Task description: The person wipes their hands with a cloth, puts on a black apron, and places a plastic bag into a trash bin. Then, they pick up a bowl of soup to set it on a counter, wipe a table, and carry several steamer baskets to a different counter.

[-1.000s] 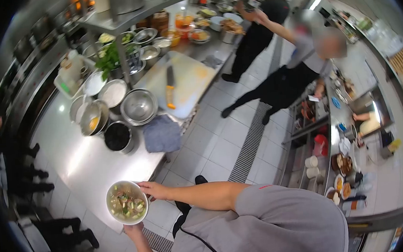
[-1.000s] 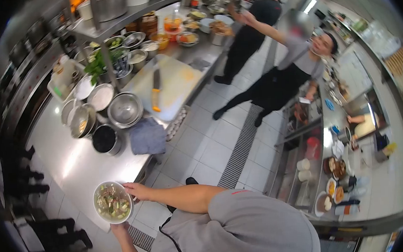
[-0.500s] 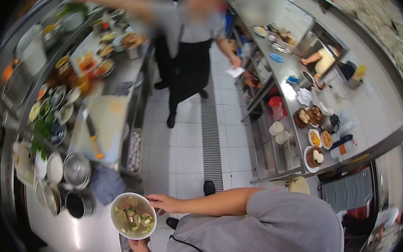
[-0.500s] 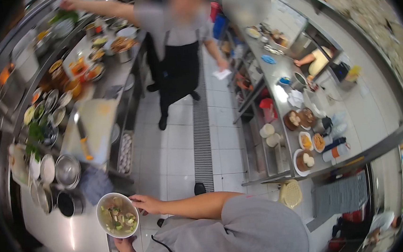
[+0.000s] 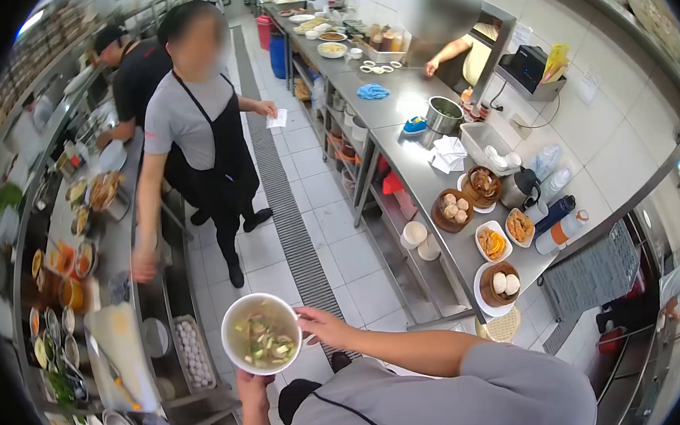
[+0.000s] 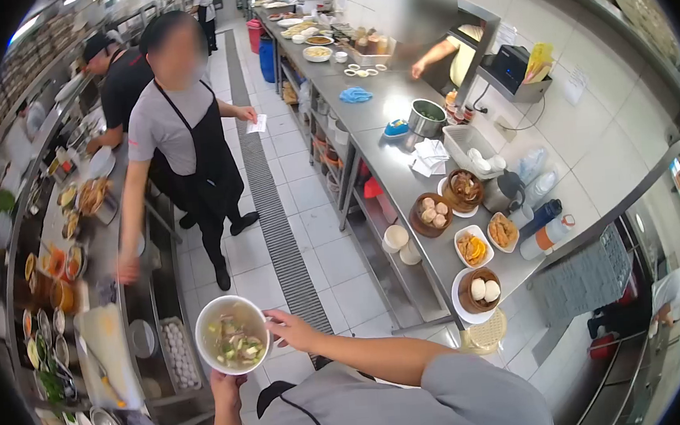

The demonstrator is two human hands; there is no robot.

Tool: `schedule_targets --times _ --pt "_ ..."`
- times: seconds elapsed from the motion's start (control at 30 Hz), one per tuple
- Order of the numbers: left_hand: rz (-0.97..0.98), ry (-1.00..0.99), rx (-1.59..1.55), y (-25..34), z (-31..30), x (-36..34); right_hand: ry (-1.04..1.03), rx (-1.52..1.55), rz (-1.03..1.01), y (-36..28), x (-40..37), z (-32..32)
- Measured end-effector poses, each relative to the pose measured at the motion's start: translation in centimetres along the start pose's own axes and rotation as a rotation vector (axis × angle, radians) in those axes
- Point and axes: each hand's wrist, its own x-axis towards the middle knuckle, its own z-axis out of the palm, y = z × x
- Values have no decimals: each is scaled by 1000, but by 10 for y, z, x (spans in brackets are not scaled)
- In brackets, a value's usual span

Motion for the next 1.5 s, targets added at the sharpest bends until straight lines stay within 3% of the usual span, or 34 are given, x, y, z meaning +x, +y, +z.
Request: schedule_targets --times 0.17,0.3,0.57,0.63,0.87,1.07,1.23,1.37,1.5 --pt "-95 -259 176 29 115 114 339 167 -45 -29 6 -115" --pt "-130 -356 283 59 216 197 465 234 -75 -49 23 -197" --pt "-221 -732 405 86 408 406 927 452 -182 -101 101 -350" --pt "-217 -855 393 89 452 455 940 491 -179 -116 122 -388" --pt "-233 -994 495 99 596 590 1126 542 -299 -156 198 -509" --pt "-225 -999 530 105 668 652 1202 557 -312 -183 245 -578" --pt "-229 -1006 516 110 701 688 1236 609 -328 -199 273 -608" --pt "-187 -1018 676 128 725 698 1264 665 -325 -221 288 -622" --pt "-66 -838 692 127 750 709 1343 783 -366 -222 312 -641"
